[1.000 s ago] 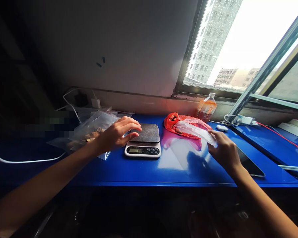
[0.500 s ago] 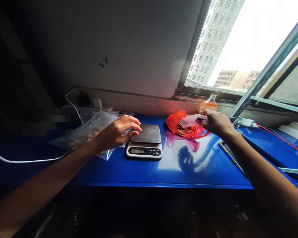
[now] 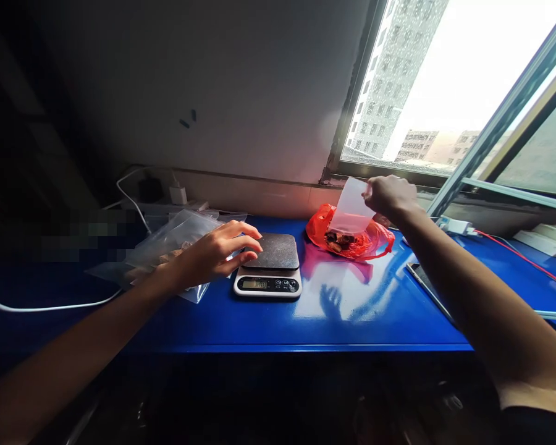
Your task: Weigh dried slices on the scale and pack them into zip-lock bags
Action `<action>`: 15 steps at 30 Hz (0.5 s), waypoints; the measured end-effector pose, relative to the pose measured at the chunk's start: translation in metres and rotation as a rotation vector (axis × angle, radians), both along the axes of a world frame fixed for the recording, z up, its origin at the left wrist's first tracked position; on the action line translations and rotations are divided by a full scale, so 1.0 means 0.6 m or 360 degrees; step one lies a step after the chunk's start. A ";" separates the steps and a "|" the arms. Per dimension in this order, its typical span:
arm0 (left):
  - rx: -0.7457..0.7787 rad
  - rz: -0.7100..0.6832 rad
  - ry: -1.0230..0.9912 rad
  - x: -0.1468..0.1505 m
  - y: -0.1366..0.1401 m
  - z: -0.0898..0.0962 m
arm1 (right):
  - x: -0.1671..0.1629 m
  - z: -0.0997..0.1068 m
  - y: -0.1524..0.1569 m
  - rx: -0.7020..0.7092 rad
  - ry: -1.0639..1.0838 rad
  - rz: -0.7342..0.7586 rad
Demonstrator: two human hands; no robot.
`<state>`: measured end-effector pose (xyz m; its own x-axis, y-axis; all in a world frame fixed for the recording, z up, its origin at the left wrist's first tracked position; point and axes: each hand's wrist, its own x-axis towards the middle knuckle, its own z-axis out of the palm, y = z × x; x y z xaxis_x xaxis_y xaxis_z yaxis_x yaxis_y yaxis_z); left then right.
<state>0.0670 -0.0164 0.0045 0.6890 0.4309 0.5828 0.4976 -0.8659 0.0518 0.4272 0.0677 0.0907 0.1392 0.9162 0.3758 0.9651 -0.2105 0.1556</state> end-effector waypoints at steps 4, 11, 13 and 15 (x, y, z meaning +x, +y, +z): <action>-0.0001 -0.0004 -0.0017 -0.002 0.000 0.003 | -0.015 0.019 -0.013 0.0492 0.0123 -0.0206; -0.0082 0.0037 -0.0015 -0.004 0.002 0.002 | -0.043 -0.001 -0.033 0.1376 0.0777 -0.0083; -0.0112 0.0054 -0.0011 -0.005 0.004 0.001 | -0.053 -0.009 -0.029 0.1593 0.0936 0.0131; -0.0160 0.0075 -0.0016 -0.005 0.005 0.000 | -0.069 -0.020 -0.029 0.1831 0.1143 0.0377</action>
<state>0.0640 -0.0137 0.0047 0.6608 0.5196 0.5416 0.5369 -0.8315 0.1427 0.3859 0.0503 0.0788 0.5091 0.1696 0.8438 0.7892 0.2992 -0.5363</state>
